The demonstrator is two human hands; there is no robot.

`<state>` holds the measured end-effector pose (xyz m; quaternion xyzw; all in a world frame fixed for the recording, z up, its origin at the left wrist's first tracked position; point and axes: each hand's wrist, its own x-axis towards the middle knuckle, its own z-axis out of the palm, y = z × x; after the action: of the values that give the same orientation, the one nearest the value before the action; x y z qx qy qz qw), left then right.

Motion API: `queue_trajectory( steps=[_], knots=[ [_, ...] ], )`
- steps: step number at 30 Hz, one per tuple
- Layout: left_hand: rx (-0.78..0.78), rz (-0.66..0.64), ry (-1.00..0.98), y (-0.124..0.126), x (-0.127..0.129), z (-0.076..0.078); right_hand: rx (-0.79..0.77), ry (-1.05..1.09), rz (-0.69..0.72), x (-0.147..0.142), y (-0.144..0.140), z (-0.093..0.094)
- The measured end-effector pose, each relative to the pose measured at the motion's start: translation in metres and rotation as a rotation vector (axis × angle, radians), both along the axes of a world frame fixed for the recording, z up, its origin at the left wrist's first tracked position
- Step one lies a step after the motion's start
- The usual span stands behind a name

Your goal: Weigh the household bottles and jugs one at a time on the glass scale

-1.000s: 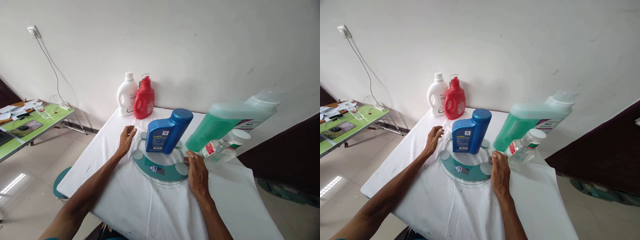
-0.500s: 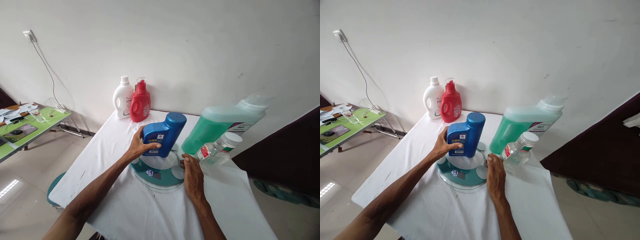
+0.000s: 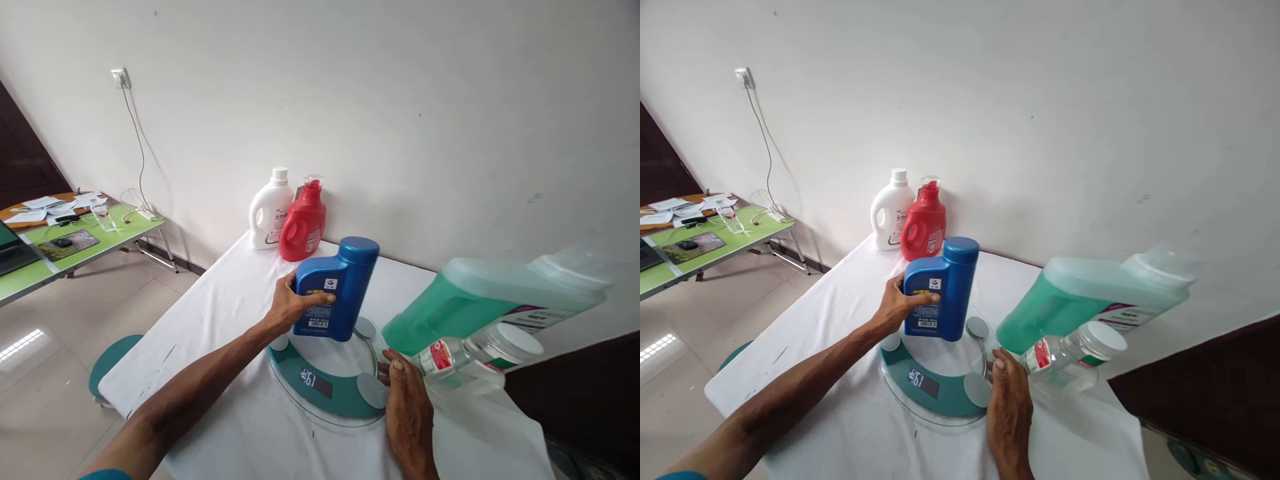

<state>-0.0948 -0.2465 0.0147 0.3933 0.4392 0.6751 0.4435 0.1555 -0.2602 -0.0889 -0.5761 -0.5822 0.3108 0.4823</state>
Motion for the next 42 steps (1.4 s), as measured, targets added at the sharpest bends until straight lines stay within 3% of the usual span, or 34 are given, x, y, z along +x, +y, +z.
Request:
queue_trajectory(
  steps=[5,8,13,18,24,31,33,36,38,40,42],
  knots=[
    [0.074,0.247,0.104,0.010,-0.056,0.021,0.024,0.013,-0.007,0.000,0.000,-0.001],
    [0.102,0.404,0.188,0.024,-0.099,0.024,0.048,0.007,-0.014,0.001,0.002,-0.006],
    [0.098,0.549,0.181,0.059,-0.152,0.001,0.083,0.015,-0.017,0.008,0.006,-0.017],
    [0.081,0.566,0.194,0.096,-0.172,-0.024,0.024,0.038,0.010,0.016,0.008,-0.025],
    [0.062,0.577,0.237,0.116,-0.179,-0.032,0.000,0.041,-0.071,0.006,0.000,-0.014],
    [-0.014,0.524,0.344,0.107,-0.183,-0.027,0.049,0.012,-0.037,-0.001,-0.002,-0.004],
    [-0.013,0.583,0.435,0.100,-0.181,-0.022,0.053,0.027,-0.026,-0.002,-0.002,-0.003],
    [0.115,0.817,0.664,0.086,-0.172,-0.004,0.062,0.055,-0.019,-0.005,-0.002,0.000],
    [0.255,0.905,0.792,0.078,-0.155,0.016,0.076,0.070,-0.016,-0.007,-0.002,0.002],
    [0.383,0.833,0.864,0.073,-0.127,0.037,0.087,0.090,-0.013,-0.009,-0.002,0.003],
    [0.461,0.642,0.890,0.074,-0.087,0.053,0.098,0.106,-0.016,-0.011,-0.001,0.004]
  ],
)
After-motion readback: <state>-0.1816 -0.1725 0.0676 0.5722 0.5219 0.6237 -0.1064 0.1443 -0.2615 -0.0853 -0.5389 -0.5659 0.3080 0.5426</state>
